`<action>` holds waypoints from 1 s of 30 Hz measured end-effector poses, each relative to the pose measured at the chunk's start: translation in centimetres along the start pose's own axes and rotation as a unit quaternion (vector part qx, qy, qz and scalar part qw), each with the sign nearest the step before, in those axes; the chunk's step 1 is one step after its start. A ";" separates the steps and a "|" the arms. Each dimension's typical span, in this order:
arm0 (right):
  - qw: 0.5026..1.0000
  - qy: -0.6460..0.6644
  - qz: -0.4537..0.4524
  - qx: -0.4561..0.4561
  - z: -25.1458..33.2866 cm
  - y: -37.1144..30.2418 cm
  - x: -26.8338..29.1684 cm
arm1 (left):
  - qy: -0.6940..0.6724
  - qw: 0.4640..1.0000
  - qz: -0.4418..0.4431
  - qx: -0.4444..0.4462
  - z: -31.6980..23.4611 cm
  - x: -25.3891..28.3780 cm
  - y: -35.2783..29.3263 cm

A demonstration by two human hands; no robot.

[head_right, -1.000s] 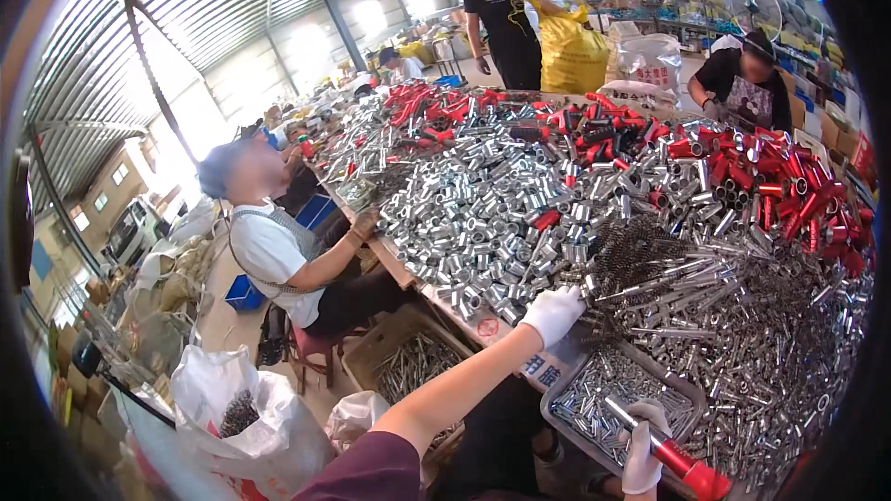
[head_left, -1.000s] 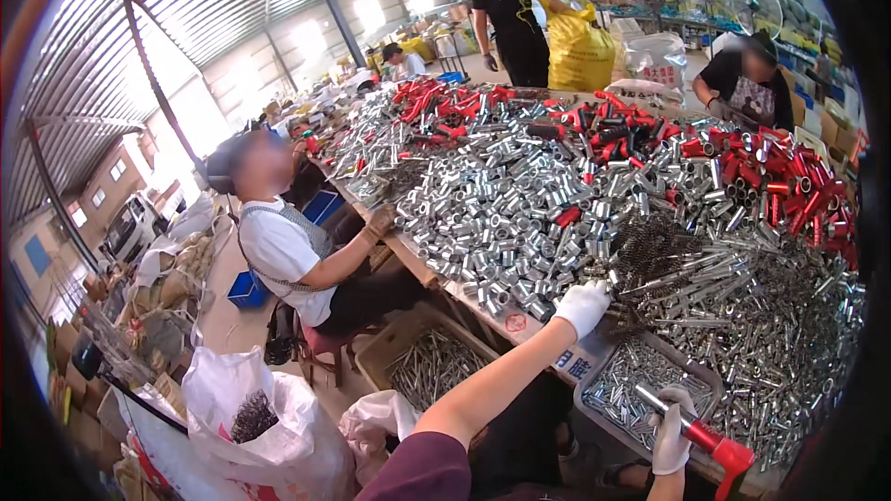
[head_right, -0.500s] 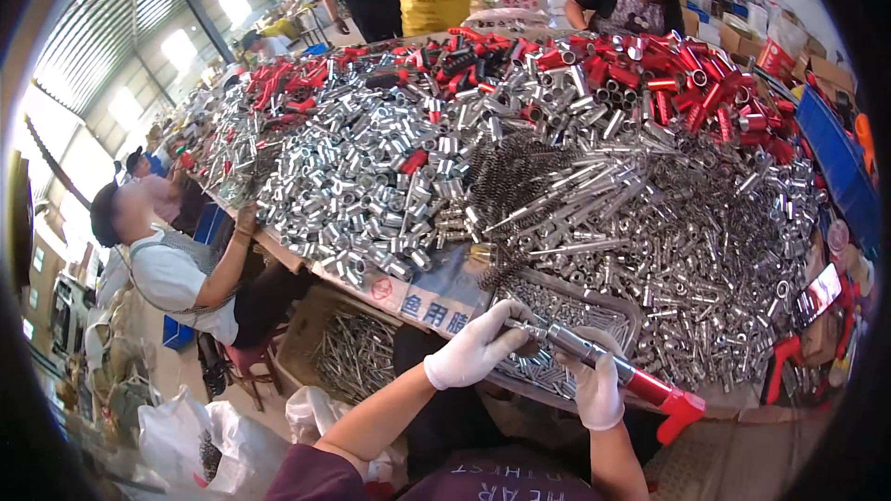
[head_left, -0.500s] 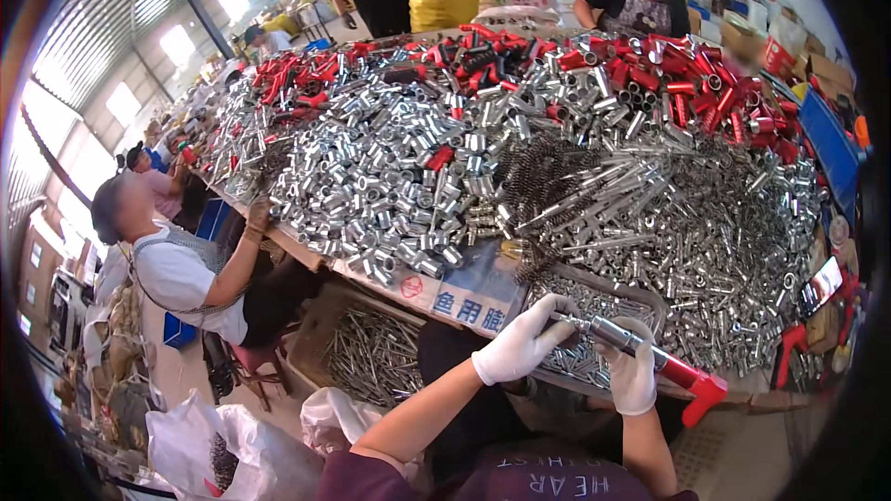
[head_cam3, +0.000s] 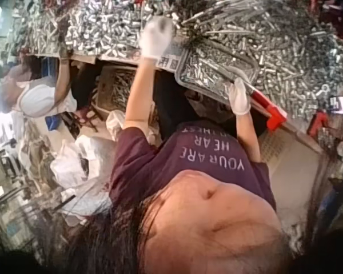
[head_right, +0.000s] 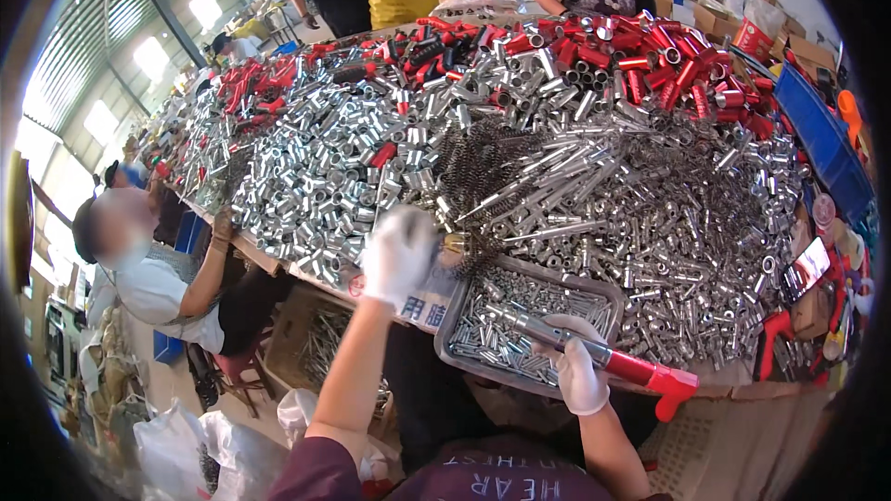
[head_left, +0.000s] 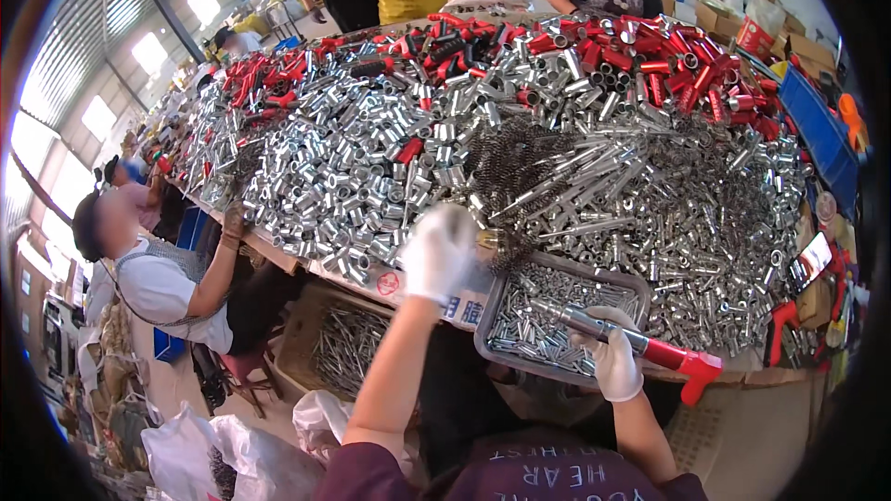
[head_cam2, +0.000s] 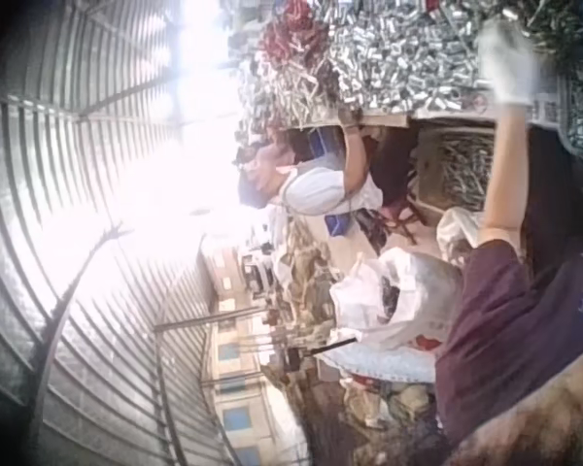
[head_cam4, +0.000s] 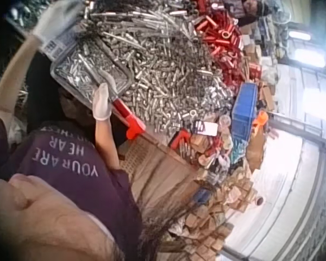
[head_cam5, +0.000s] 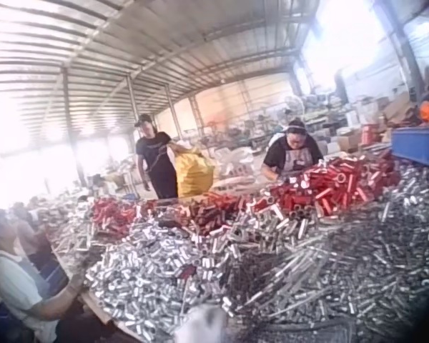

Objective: The person assembles hand tools by retrieving metal tubes, inserting small metal components from a tray into the tubes, and attaching plastic handles by hand.

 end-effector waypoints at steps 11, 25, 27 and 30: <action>0.993 -0.102 0.046 -0.029 -1.3 0.9 -0.2 | 0.307 0.945 0.062 -0.090 11.1 0.4 7.0; 0.997 -0.075 0.020 0.028 0.9 -0.4 -0.5 | -0.438 0.862 0.229 0.107 -5.1 -2.8 -8.7; 0.999 -0.025 0.011 0.043 0.8 -0.4 -0.8 | -0.432 0.863 0.238 0.111 -4.9 -3.1 -8.9; 0.998 -0.052 0.008 0.040 0.6 -0.4 -0.6 | -0.433 0.860 0.236 0.133 -4.7 -3.1 -9.1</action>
Point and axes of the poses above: each hand's wrist, its own y-axis towards the middle knuckle, its own x-axis out of the back of the hand, z = x × y, the point moved 3 cm from there along y, towards the middle knuckle, and after that the axes turned 1 degree about -x, right-handed, at the moved point
